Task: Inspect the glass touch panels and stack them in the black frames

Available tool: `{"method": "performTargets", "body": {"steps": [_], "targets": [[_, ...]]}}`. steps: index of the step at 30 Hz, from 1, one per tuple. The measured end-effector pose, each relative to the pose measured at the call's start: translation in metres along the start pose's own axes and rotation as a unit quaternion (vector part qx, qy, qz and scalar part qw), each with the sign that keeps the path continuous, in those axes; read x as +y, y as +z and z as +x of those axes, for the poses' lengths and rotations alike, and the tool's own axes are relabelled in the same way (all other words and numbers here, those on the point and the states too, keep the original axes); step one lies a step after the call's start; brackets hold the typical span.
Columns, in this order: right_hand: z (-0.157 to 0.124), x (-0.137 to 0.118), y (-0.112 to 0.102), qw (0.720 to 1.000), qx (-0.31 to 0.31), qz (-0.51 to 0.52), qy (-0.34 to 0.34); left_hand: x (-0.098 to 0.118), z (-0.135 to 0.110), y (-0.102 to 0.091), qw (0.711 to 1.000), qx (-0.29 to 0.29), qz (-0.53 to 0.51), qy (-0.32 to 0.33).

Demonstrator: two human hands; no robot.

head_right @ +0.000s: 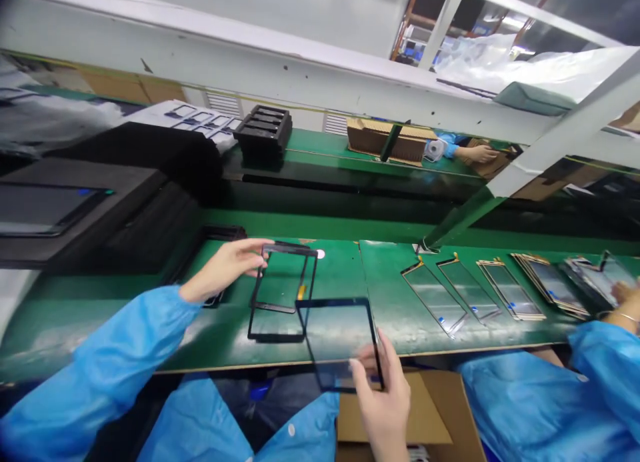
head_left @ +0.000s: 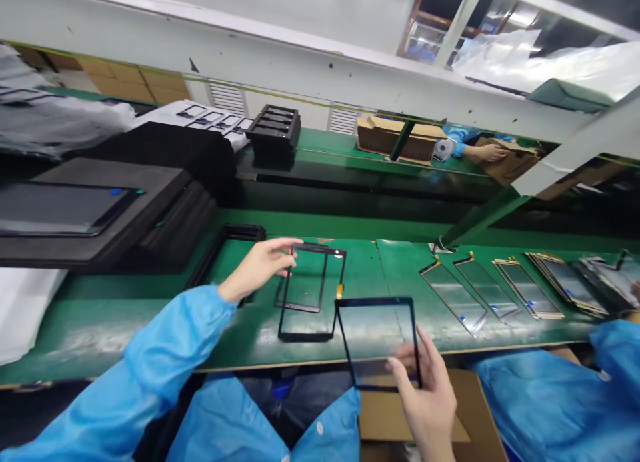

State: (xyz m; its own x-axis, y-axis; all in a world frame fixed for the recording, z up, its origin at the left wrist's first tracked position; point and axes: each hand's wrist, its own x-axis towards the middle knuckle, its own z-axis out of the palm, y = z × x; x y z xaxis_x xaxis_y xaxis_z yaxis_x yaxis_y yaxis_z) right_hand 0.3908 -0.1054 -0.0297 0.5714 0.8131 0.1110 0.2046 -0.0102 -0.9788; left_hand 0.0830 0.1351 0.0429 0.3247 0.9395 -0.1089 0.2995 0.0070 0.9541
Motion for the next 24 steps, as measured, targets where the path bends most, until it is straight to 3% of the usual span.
{"method": "performTargets", "body": {"steps": [4, 7, 16, 24], "targets": [[0.010, -0.024, 0.041, 0.981, -0.117, 0.115, 0.102, 0.009, -0.054, 0.017, 0.996, 0.007, -0.075, 0.044], [0.011, -0.029, 0.057, 0.969, -0.147, 0.150, 0.127, 0.012, -0.073, 0.025, 0.992, 0.032, -0.096, 0.075], [-0.001, -0.035, 0.064, 0.975, -0.103, 0.160, 0.114, 0.016, -0.081, 0.031, 0.987, 0.031, -0.145, 0.064], [-0.005, -0.036, 0.061, 0.976, -0.107, 0.149, 0.117, 0.017, -0.081, 0.034, 0.976, 0.034, -0.209, 0.041]]}}
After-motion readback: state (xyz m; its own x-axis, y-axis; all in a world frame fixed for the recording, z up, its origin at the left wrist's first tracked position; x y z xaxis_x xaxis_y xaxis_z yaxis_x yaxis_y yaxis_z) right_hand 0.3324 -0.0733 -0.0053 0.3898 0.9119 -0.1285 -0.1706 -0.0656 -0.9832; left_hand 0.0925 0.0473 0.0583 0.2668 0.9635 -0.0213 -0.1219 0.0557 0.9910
